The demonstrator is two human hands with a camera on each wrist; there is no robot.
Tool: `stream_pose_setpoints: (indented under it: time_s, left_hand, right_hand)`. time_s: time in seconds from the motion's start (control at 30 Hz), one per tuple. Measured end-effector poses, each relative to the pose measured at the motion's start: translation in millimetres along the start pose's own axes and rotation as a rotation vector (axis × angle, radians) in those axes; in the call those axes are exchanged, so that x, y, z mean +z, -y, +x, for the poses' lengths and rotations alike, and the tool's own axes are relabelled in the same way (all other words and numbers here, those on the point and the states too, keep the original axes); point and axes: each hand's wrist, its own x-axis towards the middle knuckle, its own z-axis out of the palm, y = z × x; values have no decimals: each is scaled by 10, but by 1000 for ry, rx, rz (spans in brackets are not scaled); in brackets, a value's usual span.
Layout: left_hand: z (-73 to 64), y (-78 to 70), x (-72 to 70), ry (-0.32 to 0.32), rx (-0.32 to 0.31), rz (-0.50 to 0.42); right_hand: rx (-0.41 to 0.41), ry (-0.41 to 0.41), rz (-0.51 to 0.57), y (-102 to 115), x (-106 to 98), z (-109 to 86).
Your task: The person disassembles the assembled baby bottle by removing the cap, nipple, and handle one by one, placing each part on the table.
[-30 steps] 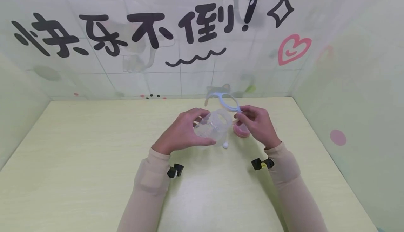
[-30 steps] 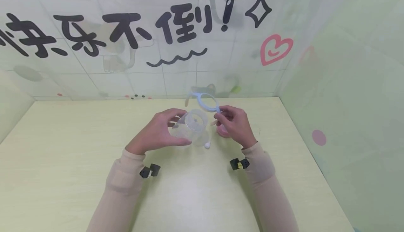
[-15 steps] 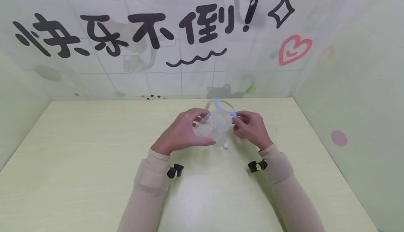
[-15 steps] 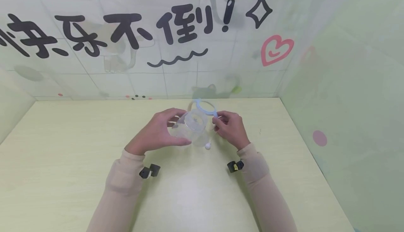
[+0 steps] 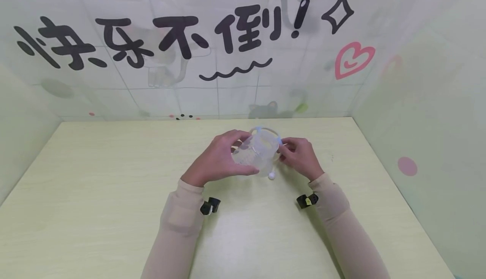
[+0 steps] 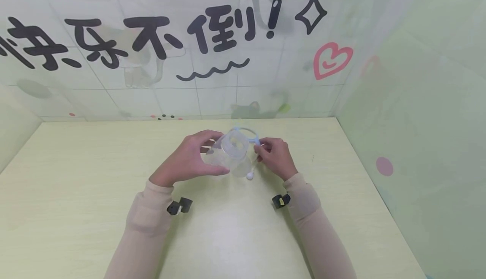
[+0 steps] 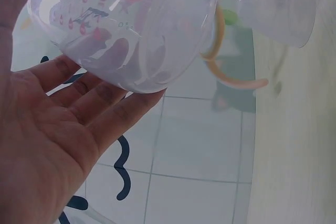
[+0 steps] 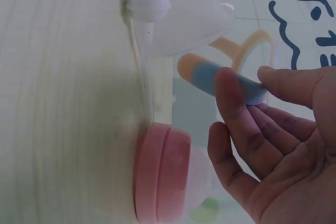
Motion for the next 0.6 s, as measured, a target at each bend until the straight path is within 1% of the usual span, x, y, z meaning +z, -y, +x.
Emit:
stream_pose_setpoints:
  time_s: [0.33, 0.6]
  left_hand:
    - [-3, -10, -8, -3, -5, -4]
    - [-6, -13, -8, 0, -11, 3]
  right_hand:
    - [-25, -5, -57, -36, 34, 5]
    - [10, 12, -97, -42, 60, 0]
